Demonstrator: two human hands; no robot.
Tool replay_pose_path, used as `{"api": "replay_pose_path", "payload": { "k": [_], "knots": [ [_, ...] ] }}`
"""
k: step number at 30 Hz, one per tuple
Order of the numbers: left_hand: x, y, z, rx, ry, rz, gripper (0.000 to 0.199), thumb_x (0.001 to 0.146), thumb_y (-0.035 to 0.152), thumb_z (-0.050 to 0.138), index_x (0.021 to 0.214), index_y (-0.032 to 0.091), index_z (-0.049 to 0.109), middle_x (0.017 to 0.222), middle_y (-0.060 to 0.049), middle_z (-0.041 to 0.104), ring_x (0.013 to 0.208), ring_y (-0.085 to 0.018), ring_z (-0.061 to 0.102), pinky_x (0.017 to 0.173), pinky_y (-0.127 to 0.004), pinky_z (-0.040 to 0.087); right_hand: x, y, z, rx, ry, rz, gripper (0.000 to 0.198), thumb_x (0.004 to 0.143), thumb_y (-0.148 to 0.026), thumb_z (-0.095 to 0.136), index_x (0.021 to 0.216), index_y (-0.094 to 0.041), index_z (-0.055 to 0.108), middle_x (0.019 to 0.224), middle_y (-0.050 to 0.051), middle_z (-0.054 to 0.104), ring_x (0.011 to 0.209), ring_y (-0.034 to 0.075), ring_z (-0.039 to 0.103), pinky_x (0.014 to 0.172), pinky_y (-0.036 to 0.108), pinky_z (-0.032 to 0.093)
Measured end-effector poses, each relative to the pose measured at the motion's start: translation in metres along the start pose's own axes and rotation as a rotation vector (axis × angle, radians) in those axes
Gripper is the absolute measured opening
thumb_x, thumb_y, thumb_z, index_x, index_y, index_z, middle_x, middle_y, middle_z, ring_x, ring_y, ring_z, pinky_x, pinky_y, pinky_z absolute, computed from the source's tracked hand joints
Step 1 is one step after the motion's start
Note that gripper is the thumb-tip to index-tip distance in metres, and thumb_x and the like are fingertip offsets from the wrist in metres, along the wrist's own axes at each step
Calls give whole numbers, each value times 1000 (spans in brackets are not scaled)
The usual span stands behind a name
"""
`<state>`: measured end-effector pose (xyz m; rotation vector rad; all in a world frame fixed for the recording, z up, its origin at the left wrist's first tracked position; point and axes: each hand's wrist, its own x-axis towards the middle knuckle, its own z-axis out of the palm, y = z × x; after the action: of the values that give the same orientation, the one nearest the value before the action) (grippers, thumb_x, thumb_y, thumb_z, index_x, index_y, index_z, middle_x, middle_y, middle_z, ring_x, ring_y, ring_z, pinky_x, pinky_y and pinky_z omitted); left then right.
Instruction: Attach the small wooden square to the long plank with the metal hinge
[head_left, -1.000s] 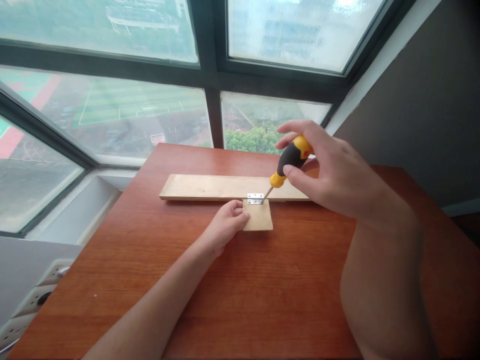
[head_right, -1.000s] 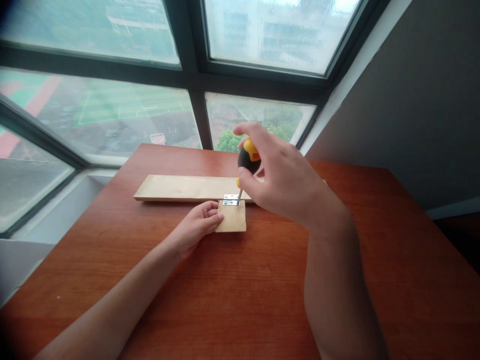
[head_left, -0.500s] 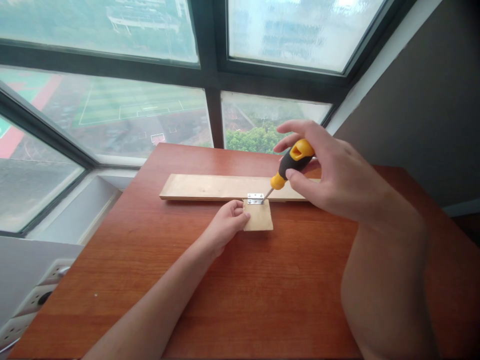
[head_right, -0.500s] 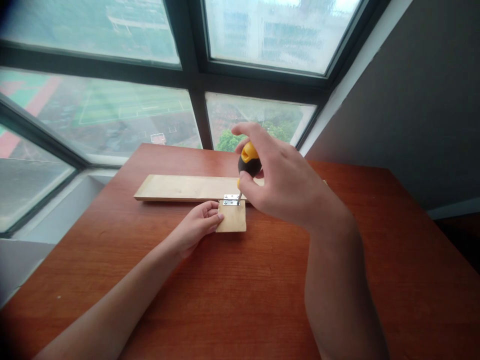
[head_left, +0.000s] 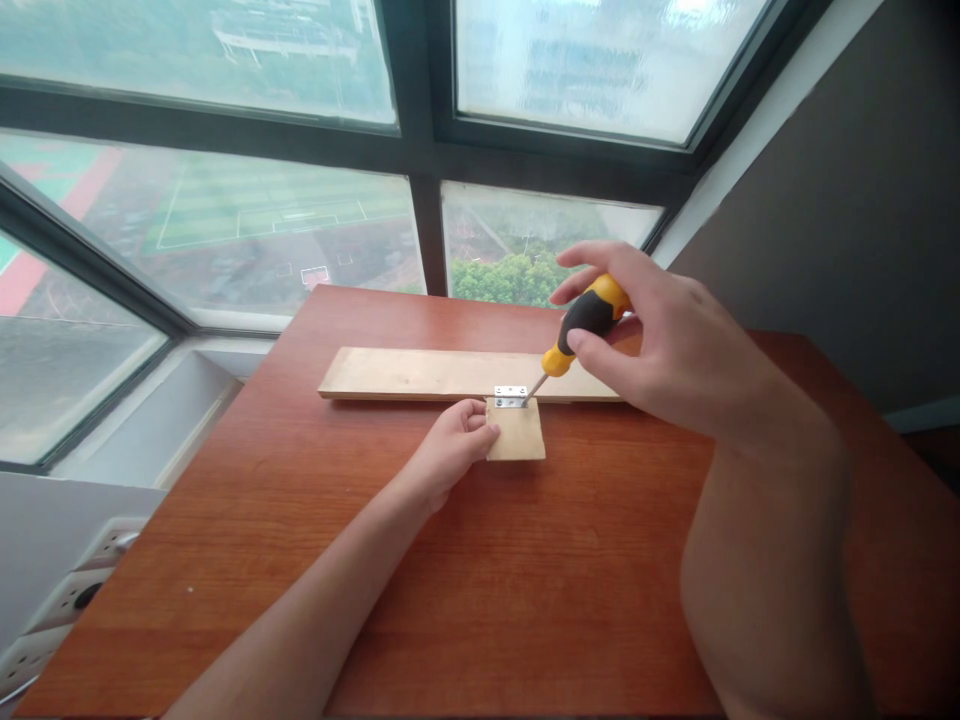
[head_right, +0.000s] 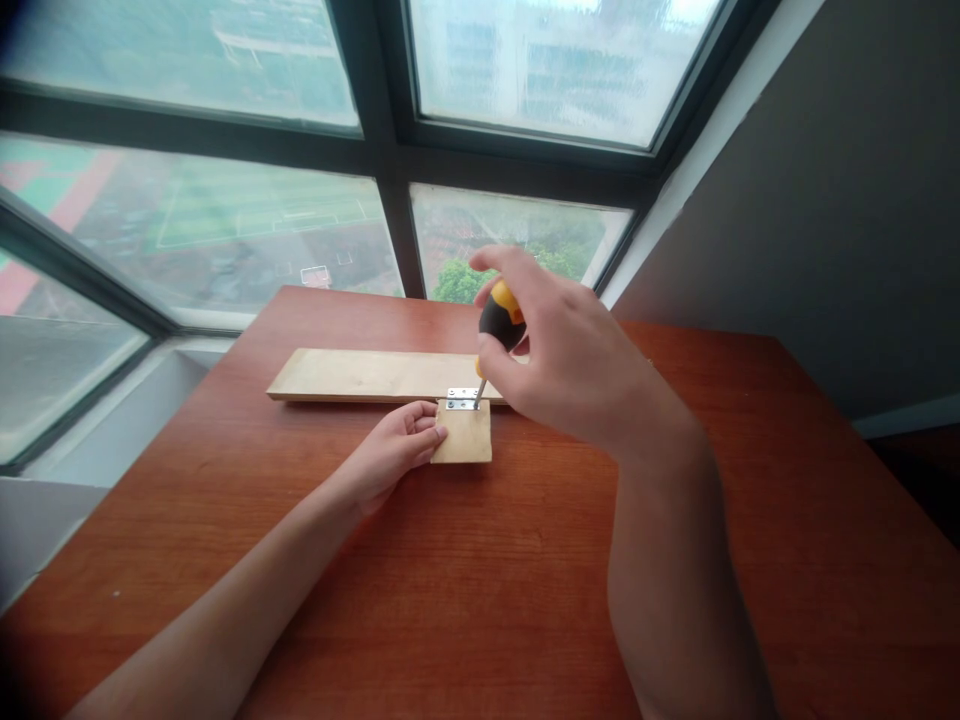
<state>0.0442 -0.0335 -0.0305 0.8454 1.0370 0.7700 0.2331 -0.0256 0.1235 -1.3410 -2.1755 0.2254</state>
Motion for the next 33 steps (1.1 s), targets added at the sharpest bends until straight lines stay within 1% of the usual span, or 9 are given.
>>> {"api": "replay_pose_path", "payload": {
  "k": [2,5,13,16,19,21,25,29,33],
  "knots": [
    [0,0,0,-1,-1,1,20,79,18,65,94,14,53,84,-6,69,67,-10,62,57,-17,42,-2,-2,-1,71,-35,-29,49,81,-18,58,129,-25,51,111,2,67,84,18,64,73,31,53],
    [1,-1,0,-7,-5,-1,20,79,18,65,94,14,53,85,-6,69,67,-10,62,58,-17,43,-1,-3,1,37,-4,-17,47,82,-19,59,129,-24,52,103,1,69,81,18,64,77,32,53],
    [1,-1,0,-17,-8,-5,18,79,16,64,94,14,53,84,-6,69,68,-10,63,58,-17,43,5,4,10,-214,132,53,40,86,-44,60,120,-23,59,85,1,66,66,17,59,62,33,45],
    [1,-1,0,-10,-6,-6,18,79,16,64,94,14,53,84,-7,69,68,-10,62,58,-17,42,4,4,7,-149,92,83,42,85,-37,59,124,-22,55,91,2,67,68,17,61,63,32,47],
    [1,-1,0,-8,2,-5,19,79,16,64,94,14,53,84,-6,69,68,-10,62,58,-17,42,1,2,1,-1,-12,45,52,80,-22,60,131,-22,49,106,3,67,77,17,64,69,30,51],
    [1,0,0,-4,8,-3,19,79,16,64,94,14,53,83,-6,69,67,-10,62,58,-17,42,-1,0,-2,31,-50,29,53,79,-19,59,131,-23,48,109,2,66,80,17,65,71,29,52],
    [-1,1,1,-1,9,-4,20,78,18,64,94,14,53,83,-6,69,68,-11,63,58,-18,43,1,0,1,-127,34,54,43,83,-32,61,125,-23,55,91,2,68,67,17,61,66,32,49],
    [-1,1,0,-8,5,-8,20,77,19,66,93,14,54,82,-5,69,67,-11,62,58,-18,42,4,3,6,-244,112,121,42,86,-48,56,119,-22,58,83,3,66,65,19,59,61,34,44],
    [-1,1,1,-32,7,-6,23,74,20,69,91,15,55,81,-4,69,67,-11,62,58,-18,42,1,1,1,-68,-2,73,43,85,-29,56,127,-23,50,97,3,67,69,17,61,66,32,48]
  ]
}}
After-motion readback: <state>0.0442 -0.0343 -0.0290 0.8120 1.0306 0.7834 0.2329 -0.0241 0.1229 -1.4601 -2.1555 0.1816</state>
